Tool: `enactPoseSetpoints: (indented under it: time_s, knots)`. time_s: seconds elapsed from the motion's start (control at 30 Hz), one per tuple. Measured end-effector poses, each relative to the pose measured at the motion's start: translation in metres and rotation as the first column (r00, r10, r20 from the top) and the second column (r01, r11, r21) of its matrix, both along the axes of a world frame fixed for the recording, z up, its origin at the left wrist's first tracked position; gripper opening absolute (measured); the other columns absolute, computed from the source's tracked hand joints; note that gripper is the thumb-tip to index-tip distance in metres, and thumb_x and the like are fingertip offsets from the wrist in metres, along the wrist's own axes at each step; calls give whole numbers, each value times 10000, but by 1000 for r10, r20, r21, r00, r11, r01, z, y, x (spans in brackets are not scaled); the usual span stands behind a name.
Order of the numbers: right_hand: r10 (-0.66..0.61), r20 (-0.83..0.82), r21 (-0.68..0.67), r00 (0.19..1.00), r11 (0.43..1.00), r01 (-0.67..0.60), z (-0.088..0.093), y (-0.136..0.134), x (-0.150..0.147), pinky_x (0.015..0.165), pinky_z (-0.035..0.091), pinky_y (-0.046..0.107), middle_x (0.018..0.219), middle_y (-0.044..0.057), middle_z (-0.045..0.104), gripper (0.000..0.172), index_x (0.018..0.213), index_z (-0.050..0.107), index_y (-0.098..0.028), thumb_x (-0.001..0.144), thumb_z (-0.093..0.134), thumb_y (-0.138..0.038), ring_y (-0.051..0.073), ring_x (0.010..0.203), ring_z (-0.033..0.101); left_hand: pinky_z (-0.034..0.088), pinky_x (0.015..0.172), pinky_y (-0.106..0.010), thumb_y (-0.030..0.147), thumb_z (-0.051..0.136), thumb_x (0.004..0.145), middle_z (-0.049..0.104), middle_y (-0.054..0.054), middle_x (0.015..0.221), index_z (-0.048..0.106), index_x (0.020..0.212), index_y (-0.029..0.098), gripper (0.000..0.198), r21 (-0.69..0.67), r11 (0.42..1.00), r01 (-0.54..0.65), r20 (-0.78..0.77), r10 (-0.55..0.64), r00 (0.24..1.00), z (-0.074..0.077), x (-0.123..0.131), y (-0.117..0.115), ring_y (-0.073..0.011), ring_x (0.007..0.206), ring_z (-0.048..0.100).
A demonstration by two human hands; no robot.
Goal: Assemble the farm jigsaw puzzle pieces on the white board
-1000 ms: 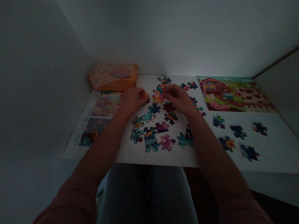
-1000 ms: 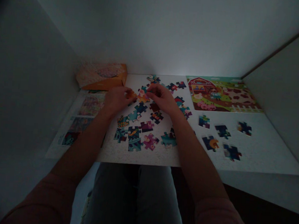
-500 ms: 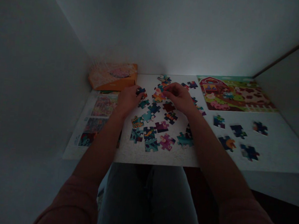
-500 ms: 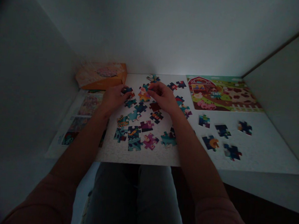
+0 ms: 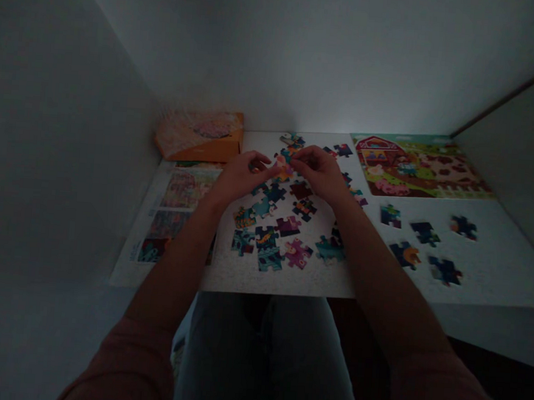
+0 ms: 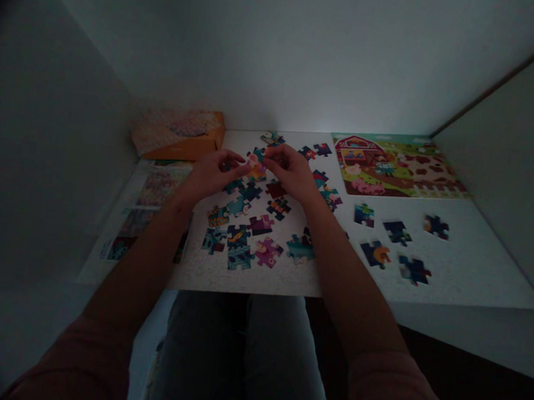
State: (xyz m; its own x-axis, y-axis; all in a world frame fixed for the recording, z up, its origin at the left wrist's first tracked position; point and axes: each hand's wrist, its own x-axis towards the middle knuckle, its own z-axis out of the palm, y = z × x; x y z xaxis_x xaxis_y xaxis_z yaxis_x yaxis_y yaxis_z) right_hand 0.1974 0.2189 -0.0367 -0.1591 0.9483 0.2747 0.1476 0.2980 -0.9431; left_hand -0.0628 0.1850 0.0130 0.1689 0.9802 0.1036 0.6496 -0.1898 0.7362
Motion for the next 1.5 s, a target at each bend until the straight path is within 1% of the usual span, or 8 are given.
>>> enactPoseSetpoints:
  time_s: [0.17,0.37,0.57,0.7,0.9,1.23,1.37,1.5]
  knots:
    - [5,-31,42,1000,999,-3,-7,6,4,800,648,427,978,30,813,517,1069,788,-333,944,1035,-770,255,846,724,702,854,-371,269,930,1101,949,-79,1163,828,1453,268,367,-113,993,38,147,-22,989,-7,0,4,-243,964,891]
    - [-110,-74,-12,991,994,109,-15,15,11,887,736,473,976,31,804,450,1045,784,-328,945,1035,-688,285,928,806,710,942,-382,310,820,1194,922,-71,1210,865,1369,262,187,90,983,-162,15,161,987,-2,-6,6,-244,995,885]
    - [129,-10,-139,992,982,-129,-12,0,7,770,708,420,1213,50,917,546,1433,900,-370,967,1040,-618,242,857,758,712,1104,-483,418,733,1265,900,-109,1422,867,1459,325,254,279,913,-299,-58,326,943,0,-18,8,-319,1194,884]
    - [32,63,-30,997,999,-30,-11,3,12,760,629,415,984,20,836,468,1375,929,-360,974,1011,-589,249,823,694,705,1190,-475,321,801,1206,880,-106,1429,923,1372,322,206,343,895,-286,-82,332,940,0,-23,8,-320,1237,859]
    - [13,96,-13,995,1000,-11,-3,0,10,752,597,415,892,13,681,402,1141,874,-314,997,974,-675,244,818,629,690,1142,-444,278,797,1203,914,-56,1140,940,1362,312,217,283,928,-243,-135,290,947,1,-17,6,-298,1114,867]
    - [6,127,17,992,1000,-8,0,-4,8,725,522,396,934,28,742,400,1128,855,-309,1027,931,-688,230,806,601,667,1267,-521,322,799,1229,857,-164,1619,861,1694,271,472,148,988,-42,-407,100,908,-5,-15,1,-395,1487,821]
    - [-18,122,61,992,998,11,-3,0,8,749,515,391,905,5,723,385,1197,856,-319,1044,950,-659,229,808,619,675,1232,-506,337,768,1245,868,-160,1524,901,1609,269,393,157,985,-67,-404,126,906,-3,-18,4,-377,1416,839]
    - [-46,83,71,995,997,40,-7,4,8,759,556,395,920,3,754,441,1272,835,-341,1049,967,-698,250,839,679,616,1353,-507,372,714,1278,856,-148,1632,898,1626,275,405,134,979,157,-417,-88,905,-6,-13,4,-360,1535,797]
